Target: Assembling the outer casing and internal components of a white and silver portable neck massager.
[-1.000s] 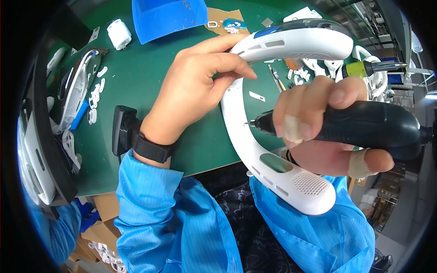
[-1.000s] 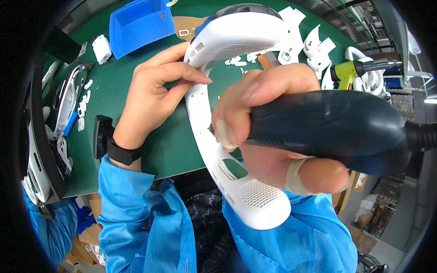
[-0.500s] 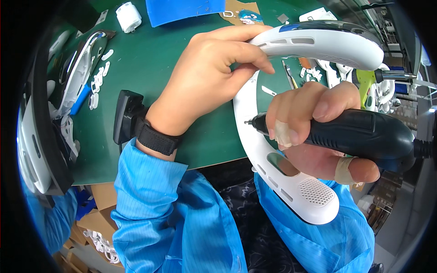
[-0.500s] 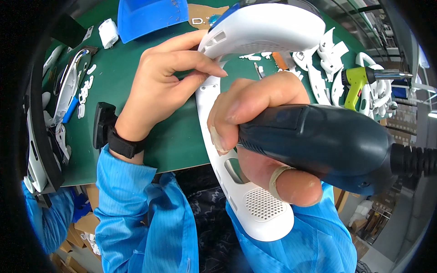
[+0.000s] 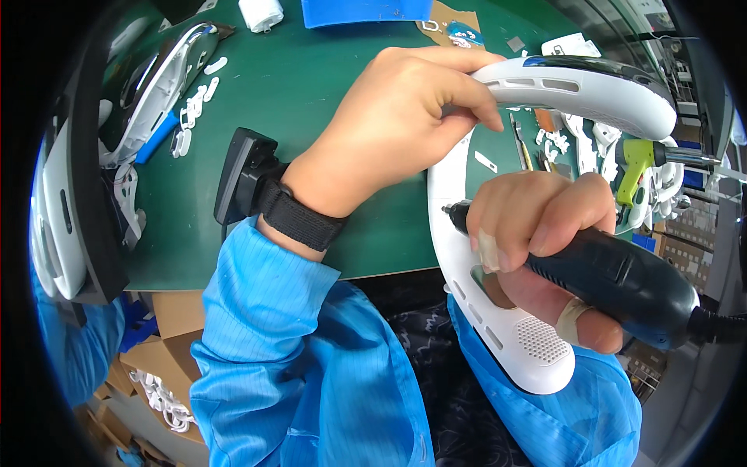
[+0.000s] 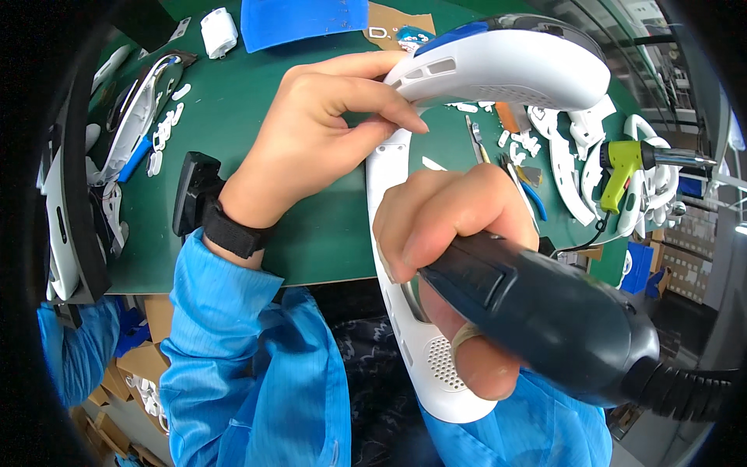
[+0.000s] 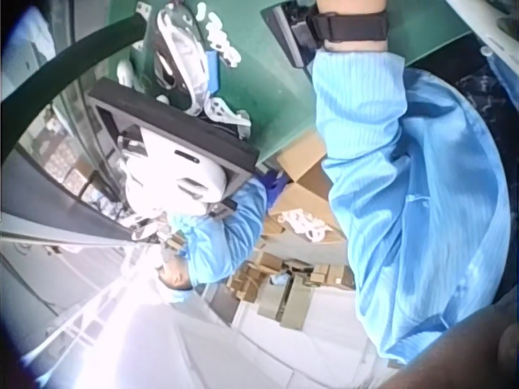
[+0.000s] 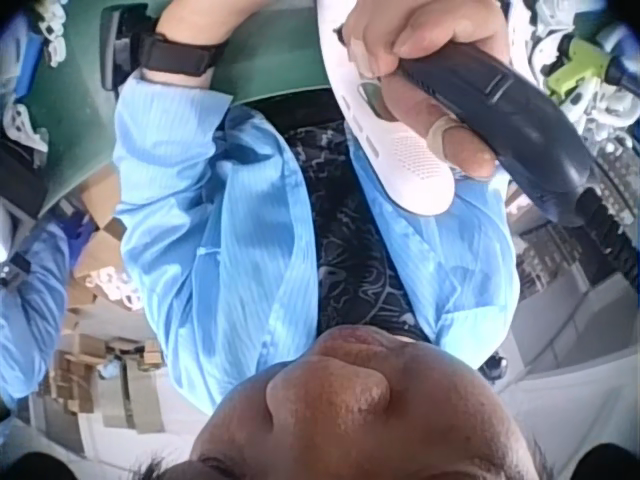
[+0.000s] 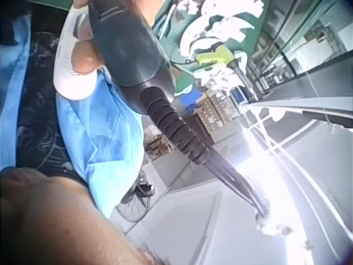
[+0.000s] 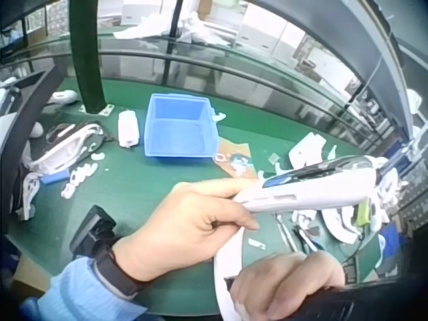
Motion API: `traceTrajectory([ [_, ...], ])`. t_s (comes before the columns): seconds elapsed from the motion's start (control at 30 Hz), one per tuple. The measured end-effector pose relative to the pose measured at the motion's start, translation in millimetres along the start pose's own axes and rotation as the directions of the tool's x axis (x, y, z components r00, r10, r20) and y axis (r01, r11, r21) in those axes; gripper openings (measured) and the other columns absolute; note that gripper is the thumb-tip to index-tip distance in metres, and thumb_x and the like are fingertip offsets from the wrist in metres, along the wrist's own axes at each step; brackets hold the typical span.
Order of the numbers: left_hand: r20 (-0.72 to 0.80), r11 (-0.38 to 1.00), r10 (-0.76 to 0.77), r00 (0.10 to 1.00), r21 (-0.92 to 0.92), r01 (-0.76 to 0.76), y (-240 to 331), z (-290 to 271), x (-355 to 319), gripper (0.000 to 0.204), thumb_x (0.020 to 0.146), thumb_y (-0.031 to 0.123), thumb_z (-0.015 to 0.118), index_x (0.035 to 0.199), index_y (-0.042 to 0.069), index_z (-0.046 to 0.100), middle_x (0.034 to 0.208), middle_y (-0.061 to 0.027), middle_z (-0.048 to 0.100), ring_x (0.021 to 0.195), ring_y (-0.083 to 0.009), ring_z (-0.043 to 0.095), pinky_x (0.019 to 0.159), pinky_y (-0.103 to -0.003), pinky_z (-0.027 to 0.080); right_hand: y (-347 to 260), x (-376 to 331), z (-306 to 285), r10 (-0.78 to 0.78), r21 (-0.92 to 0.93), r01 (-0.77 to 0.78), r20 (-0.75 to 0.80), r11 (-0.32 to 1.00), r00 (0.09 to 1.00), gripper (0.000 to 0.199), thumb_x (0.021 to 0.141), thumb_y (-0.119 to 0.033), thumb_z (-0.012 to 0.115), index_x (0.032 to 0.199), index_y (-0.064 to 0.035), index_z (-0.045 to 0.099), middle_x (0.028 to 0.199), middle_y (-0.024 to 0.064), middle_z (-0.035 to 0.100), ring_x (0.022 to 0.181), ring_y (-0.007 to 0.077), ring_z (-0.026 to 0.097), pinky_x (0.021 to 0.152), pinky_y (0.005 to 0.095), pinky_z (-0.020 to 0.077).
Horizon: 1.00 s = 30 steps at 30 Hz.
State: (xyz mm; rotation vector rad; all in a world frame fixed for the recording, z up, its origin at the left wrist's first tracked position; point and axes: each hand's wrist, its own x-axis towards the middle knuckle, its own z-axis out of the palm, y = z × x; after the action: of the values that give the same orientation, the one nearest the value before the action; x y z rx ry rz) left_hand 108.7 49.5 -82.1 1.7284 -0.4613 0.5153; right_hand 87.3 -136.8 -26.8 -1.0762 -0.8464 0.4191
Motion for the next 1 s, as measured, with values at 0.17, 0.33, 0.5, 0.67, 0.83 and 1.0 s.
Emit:
traceTrajectory([
  [0.17, -0.004, 1.0, -0.014, 1.0, -0.006, 0.014, -1.4, 0.8, -1.3, 0.022, 0.076, -0.01, 0.066, 0.091, 0.001, 0.077, 0.117, -0.0135, 0.072, 0.099, -0.0253, 0.072, 0.083, -0.031, 0.055, 3.9, -1.5, 5.2, -0.004, 0.007, 0.005, -0.059, 1.0, 0.998, 0.073, 0.075, -0.069, 0.079, 0.103, -0.0076, 0.051, 0.081, 0.0073, 0.059, 0.066, 0.019, 0.056, 0.065, 0.0351, 0.0436],
  [0.33, -0.018, 1.0, 0.023, 1.0, -0.001, -0.023, 4.0, -5.3, 3.5, 0.027, 0.071, -0.01, 0.063, 0.089, 0.004, 0.078, 0.114, -0.0139, 0.073, 0.098, -0.0292, 0.072, 0.084, -0.032, 0.056, 11.9, 0.6, 4.3, -0.1, 0.092, 0.106, -0.066, 0.99, 0.993, 0.072, 0.077, -0.064, 0.08, 0.104, -0.004, 0.051, 0.08, 0.0079, 0.059, 0.065, 0.0192, 0.055, 0.064, 0.0345, 0.0438],
  [0.5, -0.043, 0.999, 0.036, 0.998, 0.034, -0.034, -0.6, -2.7, -6.5, 0.027, 0.068, -0.006, 0.067, 0.086, 0.01, 0.079, 0.118, -0.0135, 0.072, 0.103, -0.0331, 0.07, 0.087, -0.038, 0.057, 15.5, 0.7, 4.1, -0.042, 0.09, 0.058, -0.173, 0.994, 0.984, 0.077, 0.076, -0.071, 0.076, 0.103, -0.0039, 0.05, 0.078, 0.0068, 0.057, 0.065, 0.018, 0.055, 0.058, 0.0297, 0.0432],
  [0.67, -0.063, 0.995, 0.062, 0.996, 0.087, -0.056, 6.3, 6.5, -2.9, 0.019, 0.068, -0.003, 0.068, 0.079, 0.011, 0.076, 0.115, -0.0063, 0.071, 0.102, -0.0313, 0.066, 0.089, -0.04, 0.053, -38.5, 13.2, -46.3, -0.091, 0.163, 0.11, -0.12, 0.98, 0.989, 0.068, 0.086, -0.065, 0.07, 0.109, -0.0041, 0.05, 0.082, 0.0067, 0.057, 0.069, 0.0177, 0.057, 0.061, 0.0287, 0.0478],
  [0.83, -0.06, 0.997, 0.018, 0.998, 0.079, -0.013, 11.5, 10.1, 0.7, 0.017, 0.07, -0.006, 0.069, 0.072, 0.003, 0.055, 0.114, -0.0106, 0.067, 0.096, -0.0339, 0.064, 0.08, -0.037, 0.054, -89.9, 33.5, -62.1, -0.071, -0.065, 0.035, -0.724, 0.997, 0.686, 0.062, 0.098, -0.064, 0.05, 0.119, -0.0066, 0.058, 0.081, 0.0146, 0.063, 0.068, 0.0282, 0.062, 0.064, 0.0388, 0.053],
  [1.0, -0.072, 0.948, -0.19, 0.979, -0.272, 0.164, 26.4, 8.2, 2.8, 0.044, 0.078, 0.001, 0.081, 0.104, 0.007, 0.046, 0.109, -0.0121, 0.066, 0.101, -0.0218, 0.067, 0.087, -0.037, 0.054, -62.8, -34.5, -217.2, -0.409, -0.859, -0.342, -0.488, 0.38, 0.771, 0.058, 0.108, -0.039, 0.045, 0.147, 0.0029, 0.043, 0.14, 0.0178, 0.056, 0.131, 0.0245, 0.051, 0.113, 0.0361, 0.0337],
])
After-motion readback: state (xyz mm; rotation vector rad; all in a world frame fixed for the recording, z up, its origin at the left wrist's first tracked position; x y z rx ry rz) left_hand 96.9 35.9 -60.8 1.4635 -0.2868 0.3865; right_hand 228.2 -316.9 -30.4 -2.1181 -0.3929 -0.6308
